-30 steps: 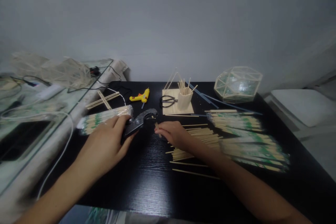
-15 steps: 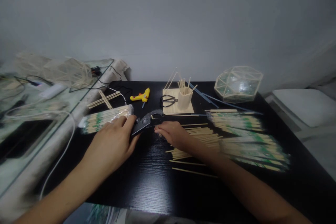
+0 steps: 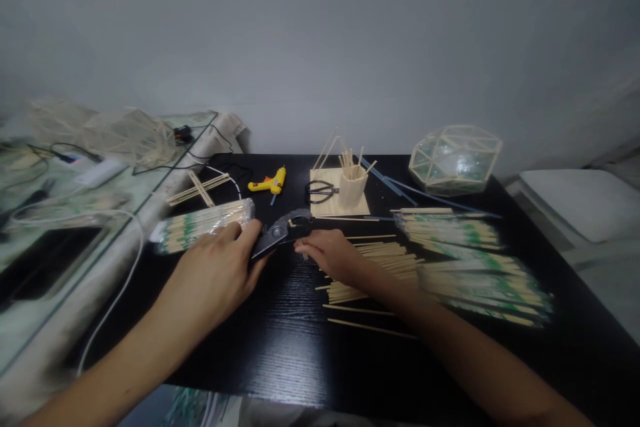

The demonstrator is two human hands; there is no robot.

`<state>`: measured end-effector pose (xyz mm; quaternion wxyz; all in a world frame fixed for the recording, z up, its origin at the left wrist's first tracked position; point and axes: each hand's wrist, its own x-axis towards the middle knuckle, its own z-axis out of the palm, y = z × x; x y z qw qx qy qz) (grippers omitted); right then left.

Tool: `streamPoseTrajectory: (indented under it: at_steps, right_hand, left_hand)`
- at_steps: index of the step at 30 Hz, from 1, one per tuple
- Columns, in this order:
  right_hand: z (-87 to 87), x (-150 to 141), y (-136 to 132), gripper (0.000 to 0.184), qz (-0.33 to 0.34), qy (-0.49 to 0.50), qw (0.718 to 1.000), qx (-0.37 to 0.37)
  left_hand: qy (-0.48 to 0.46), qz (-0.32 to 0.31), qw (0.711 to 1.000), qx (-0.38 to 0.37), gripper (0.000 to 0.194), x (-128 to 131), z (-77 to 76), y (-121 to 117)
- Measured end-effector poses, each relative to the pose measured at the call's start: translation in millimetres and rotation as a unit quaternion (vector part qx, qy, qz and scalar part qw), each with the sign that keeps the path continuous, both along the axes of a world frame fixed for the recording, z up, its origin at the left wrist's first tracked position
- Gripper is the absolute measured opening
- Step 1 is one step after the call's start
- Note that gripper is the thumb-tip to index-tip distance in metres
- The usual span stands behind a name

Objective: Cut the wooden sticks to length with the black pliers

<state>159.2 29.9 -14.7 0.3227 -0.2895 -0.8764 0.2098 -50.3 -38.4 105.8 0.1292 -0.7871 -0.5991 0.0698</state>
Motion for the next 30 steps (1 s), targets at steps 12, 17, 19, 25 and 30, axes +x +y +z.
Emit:
streamPoseTrajectory:
  at_steps: [12, 17, 19, 25, 30]
  right_hand:
    - [-3.2, 2, 2, 0.02, 0.011, 0.004, 1.0, 0.005]
    - [-5.9, -2, -1, 0.018, 0.006, 0.012, 1.0, -0.008]
    - [-3.1, -2, -1, 0.019, 0.0, 0.018, 1.0, -0.023]
    - [38.7, 27, 13, 0.016, 0.006, -0.005, 0.999, -0.052]
    - [61.0, 69, 31, 0.013, -0.106, -0.105, 0.986, -0.077]
  left_hand:
    - [0.028, 0.026, 0.999, -0.031, 0.029, 0, 1.7, -1]
    - [0.037, 0.031, 0.998, -0.033, 0.033, 0, 2.3, -2]
    - [0.025, 0.035, 0.998, -0.035, 0.033, -1, 2.6, 0]
    - [-0.107, 0.046, 0.993, -0.007, 0.031, -15, -0.8, 19]
    - [-0.331, 0.055, 0.942, -0.017, 0.029, -6, -29.4, 31]
